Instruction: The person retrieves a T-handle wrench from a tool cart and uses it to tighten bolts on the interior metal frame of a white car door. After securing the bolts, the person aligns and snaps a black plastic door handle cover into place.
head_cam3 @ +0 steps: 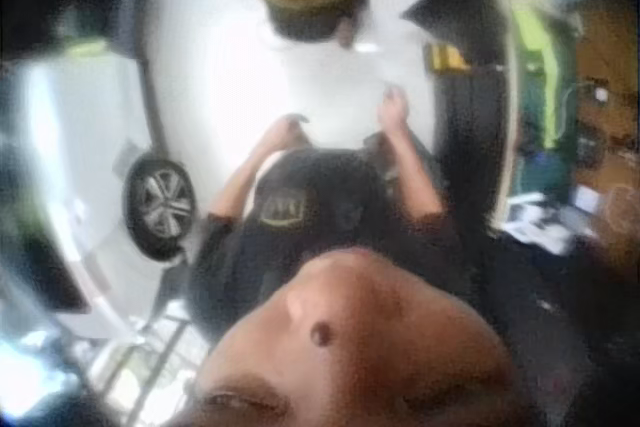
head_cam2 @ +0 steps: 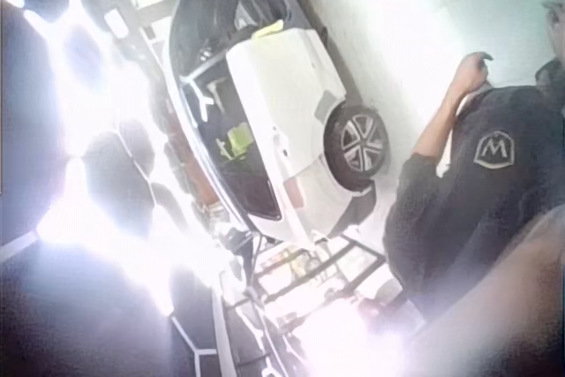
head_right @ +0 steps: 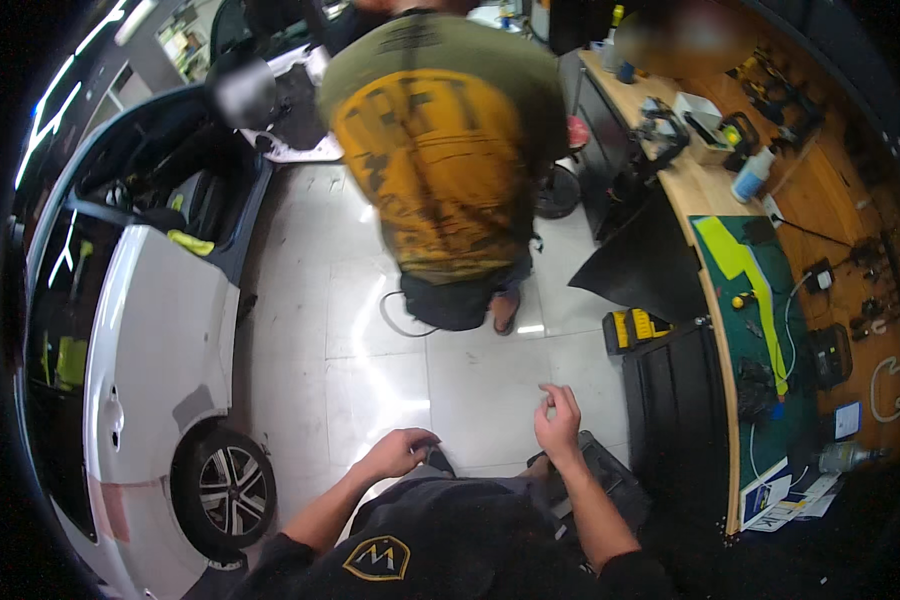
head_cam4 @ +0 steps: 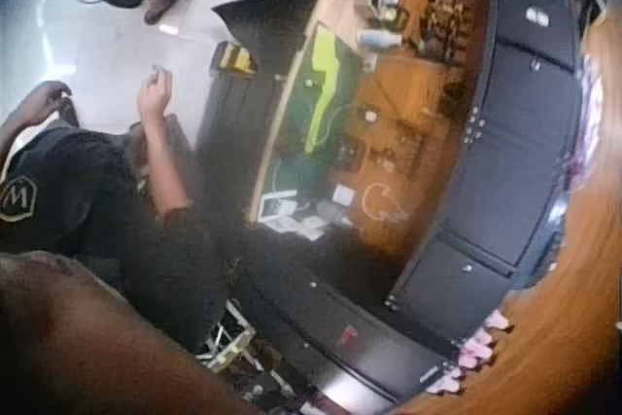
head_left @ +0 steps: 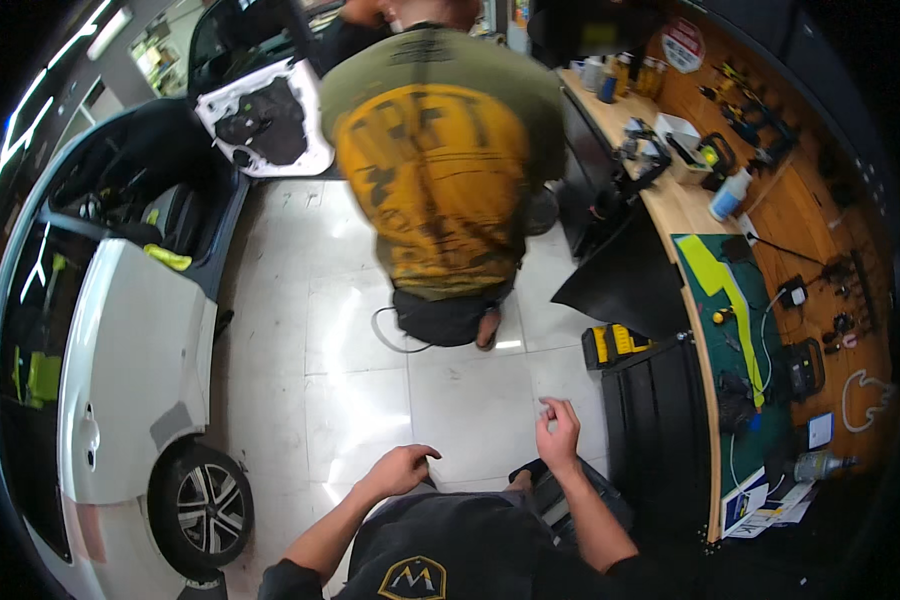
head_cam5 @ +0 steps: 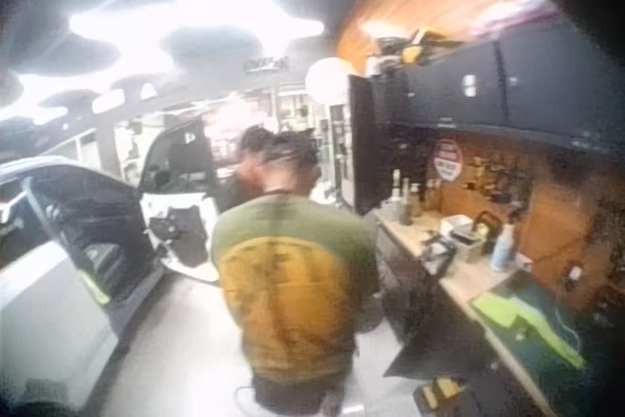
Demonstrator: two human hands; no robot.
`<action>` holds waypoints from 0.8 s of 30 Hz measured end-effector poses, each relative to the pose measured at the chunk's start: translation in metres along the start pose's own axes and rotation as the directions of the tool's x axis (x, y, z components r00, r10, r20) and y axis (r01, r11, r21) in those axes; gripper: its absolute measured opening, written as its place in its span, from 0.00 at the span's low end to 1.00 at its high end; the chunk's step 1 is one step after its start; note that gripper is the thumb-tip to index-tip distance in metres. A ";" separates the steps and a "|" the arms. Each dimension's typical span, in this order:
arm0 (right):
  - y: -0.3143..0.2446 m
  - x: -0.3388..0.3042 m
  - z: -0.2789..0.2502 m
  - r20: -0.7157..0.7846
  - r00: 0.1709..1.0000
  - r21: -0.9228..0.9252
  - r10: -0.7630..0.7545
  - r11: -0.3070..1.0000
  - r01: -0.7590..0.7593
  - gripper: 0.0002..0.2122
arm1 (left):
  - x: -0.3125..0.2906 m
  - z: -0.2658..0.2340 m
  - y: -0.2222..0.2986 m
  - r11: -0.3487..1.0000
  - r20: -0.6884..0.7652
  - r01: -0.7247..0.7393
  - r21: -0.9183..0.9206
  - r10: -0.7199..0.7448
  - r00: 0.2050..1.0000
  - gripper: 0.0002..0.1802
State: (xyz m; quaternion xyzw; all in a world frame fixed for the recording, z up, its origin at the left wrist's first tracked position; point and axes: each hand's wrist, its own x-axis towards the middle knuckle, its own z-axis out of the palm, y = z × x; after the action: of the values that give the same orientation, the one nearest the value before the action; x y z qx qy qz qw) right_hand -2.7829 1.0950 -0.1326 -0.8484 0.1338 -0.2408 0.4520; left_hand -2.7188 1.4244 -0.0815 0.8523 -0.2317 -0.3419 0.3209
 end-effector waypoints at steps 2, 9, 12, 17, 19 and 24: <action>-0.042 0.019 0.059 0.076 0.995 0.032 -0.068 0.997 0.066 0.13 | -0.048 -0.020 -0.052 0.984 -0.180 0.031 -0.173 -0.063 0.982 0.15; -0.203 0.042 0.236 0.274 0.930 0.304 -0.247 0.939 0.160 0.09 | -0.189 -0.075 -0.220 0.802 -0.501 0.192 -0.565 -0.519 0.693 0.13; -0.238 0.047 0.288 0.326 0.917 0.368 -0.231 0.924 0.102 0.08 | -0.188 -0.100 -0.250 0.769 -0.503 0.141 -0.624 -0.533 0.680 0.13; -0.206 0.067 0.358 0.475 0.880 0.379 0.007 0.901 -0.212 0.07 | -0.114 -0.148 -0.249 0.856 -0.492 0.045 -0.515 -0.339 0.802 0.13; -0.188 0.084 0.393 0.539 0.832 0.386 0.133 0.839 -0.384 0.07 | -0.088 -0.183 -0.237 0.887 -0.448 0.025 -0.460 -0.257 0.856 0.13; -0.170 0.152 0.502 0.706 0.645 0.323 0.291 0.679 -0.659 0.06 | -0.038 -0.274 -0.262 0.843 -0.330 0.076 -0.533 -0.290 0.898 0.13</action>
State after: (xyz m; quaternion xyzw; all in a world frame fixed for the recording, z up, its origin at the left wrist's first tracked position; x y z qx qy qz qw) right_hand -2.3866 1.4751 -0.1863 -0.6375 0.1359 0.1488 0.7437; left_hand -2.4978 1.7342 -0.0967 0.8074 0.0209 -0.2398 0.5387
